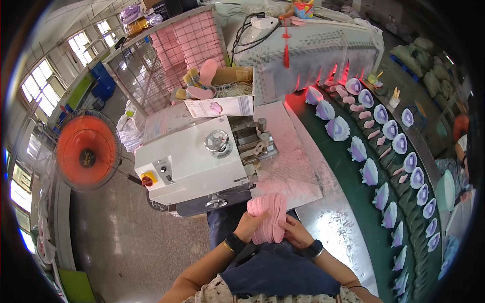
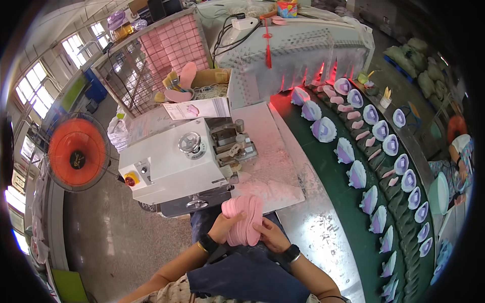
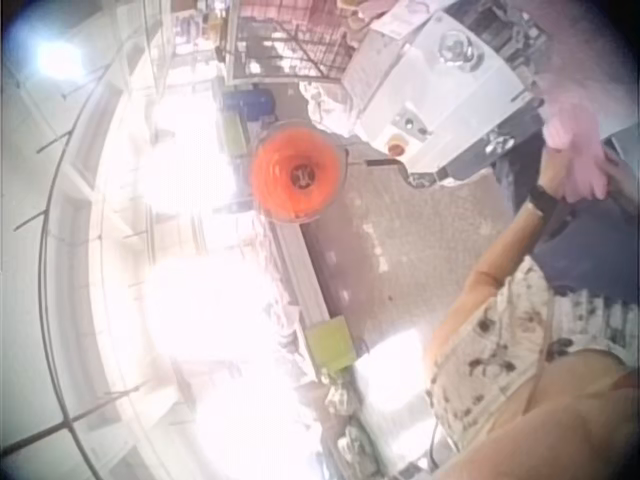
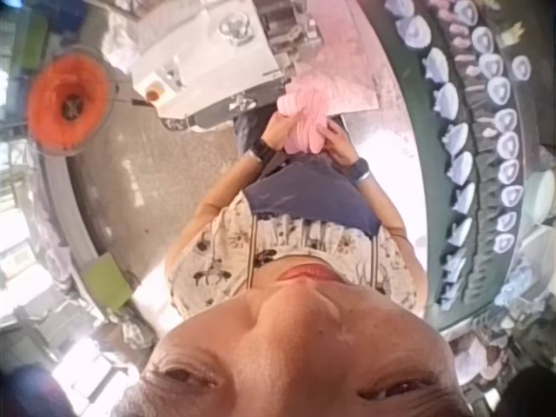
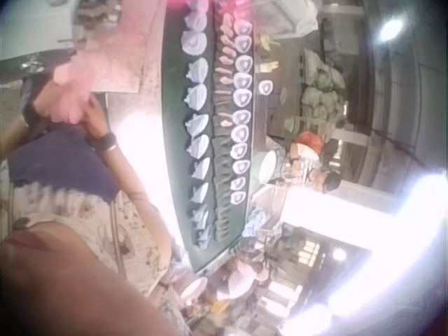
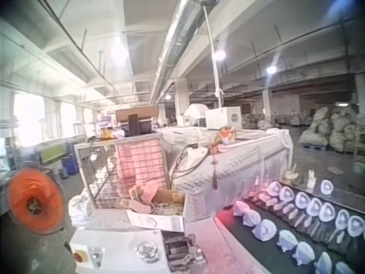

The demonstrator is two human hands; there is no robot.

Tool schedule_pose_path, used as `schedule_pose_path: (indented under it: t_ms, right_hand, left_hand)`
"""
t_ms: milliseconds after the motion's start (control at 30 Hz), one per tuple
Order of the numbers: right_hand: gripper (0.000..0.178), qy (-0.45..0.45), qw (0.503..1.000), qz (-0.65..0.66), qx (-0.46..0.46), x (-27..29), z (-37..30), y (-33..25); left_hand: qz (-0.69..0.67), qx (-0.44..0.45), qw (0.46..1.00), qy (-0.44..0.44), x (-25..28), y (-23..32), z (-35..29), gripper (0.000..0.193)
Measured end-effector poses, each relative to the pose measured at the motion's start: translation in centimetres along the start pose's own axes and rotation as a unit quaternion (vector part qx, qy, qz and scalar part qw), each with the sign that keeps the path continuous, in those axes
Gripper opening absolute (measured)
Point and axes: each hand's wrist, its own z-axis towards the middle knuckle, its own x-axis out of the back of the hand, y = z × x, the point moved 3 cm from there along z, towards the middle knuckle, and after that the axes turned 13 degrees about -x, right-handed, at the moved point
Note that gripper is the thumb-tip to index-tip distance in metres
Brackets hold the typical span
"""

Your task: The worker is using an industrial machine to press or stitch shoe soles and insoles, then placing them onto a conveyor belt for further processing.

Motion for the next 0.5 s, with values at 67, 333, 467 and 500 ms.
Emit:
schedule_pose_path:
  t_ms: [67, 333, 467, 500]
  right_hand:
    - [0.032, 0.019, 0.998, 0.057, 0.024, 0.6, -0.8, -0.2]
    - [0.034, 0.449, 0.83, -0.17, 0.285, 14.8, -7.4, -3.8]
    - [0.039, 0.547, 0.771, -0.179, 0.272, 22.3, -8.1, -2.8]
    - [0.038, 0.576, 0.745, -0.23, 0.245, 22.1, -8.4, -3.0]
  left_hand:
    - [0.008, 0.027, 1.0, -0.011, -0.2, 0.4, -0.3, 0.034]
    - [-0.028, 0.121, 0.984, -0.127, 2.0, -2.0, -1.2, 0.04]
    - [-0.092, 0.183, 0.971, -0.121, 3.7, -5.2, -3.7, 0.046]
    - [-0.108, 0.197, 0.967, -0.123, 3.9, -5.6, -3.8, 0.049]
